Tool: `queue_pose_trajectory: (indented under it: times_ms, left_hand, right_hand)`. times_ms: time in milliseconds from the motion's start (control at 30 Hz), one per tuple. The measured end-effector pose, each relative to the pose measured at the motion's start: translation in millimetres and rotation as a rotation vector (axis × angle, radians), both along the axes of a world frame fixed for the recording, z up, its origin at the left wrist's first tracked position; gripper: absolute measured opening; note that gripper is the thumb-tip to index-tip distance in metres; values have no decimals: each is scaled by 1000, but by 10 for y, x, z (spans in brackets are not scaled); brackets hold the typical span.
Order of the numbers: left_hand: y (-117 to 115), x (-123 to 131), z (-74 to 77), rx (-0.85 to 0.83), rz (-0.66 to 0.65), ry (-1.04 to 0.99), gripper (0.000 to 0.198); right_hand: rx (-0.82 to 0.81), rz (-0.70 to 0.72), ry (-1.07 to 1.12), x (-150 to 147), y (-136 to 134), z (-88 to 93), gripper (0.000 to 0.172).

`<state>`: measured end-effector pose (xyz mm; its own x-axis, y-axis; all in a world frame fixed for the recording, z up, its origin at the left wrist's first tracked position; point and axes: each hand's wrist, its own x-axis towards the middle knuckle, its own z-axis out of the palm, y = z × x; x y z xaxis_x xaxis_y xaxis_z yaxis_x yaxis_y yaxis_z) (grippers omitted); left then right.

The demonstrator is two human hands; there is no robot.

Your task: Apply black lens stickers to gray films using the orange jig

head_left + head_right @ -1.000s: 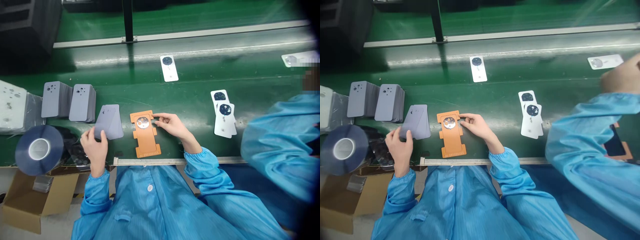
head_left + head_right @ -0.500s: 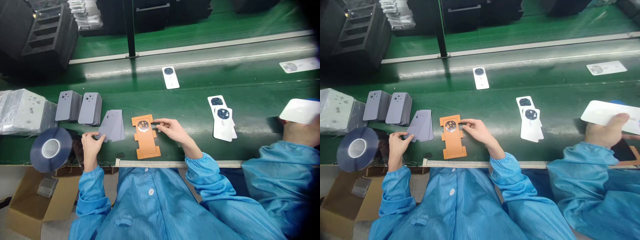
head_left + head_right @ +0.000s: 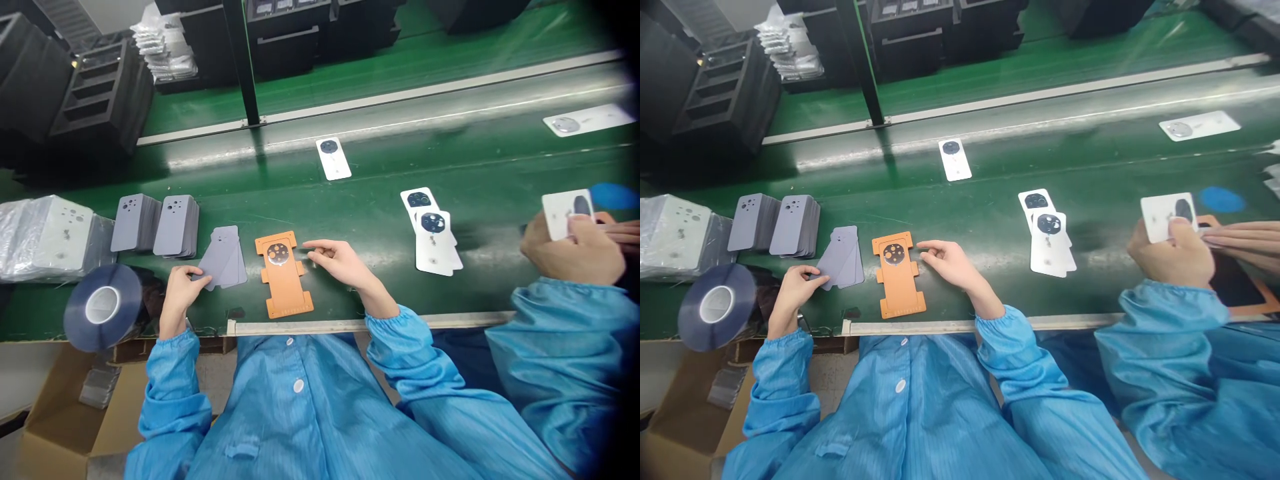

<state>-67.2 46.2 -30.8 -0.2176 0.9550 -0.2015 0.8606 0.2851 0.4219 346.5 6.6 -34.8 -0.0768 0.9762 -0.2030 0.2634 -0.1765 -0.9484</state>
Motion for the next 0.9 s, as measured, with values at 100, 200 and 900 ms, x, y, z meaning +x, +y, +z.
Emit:
queue_pose_trajectory:
  times_ms: [100, 200, 900]
  left_hand:
    - [-50, 38, -17, 39, 17, -18, 54]
    - [-55, 81, -2, 41, 31, 42, 74]
    - [-915, 1472, 148, 265, -68, -997, 45]
  right_hand:
    - [3, -4, 4, 23, -18, 10, 51]
    - [5, -6, 9, 38, -35, -6, 50]
    - [78, 36, 340, -341, 19, 177, 67]
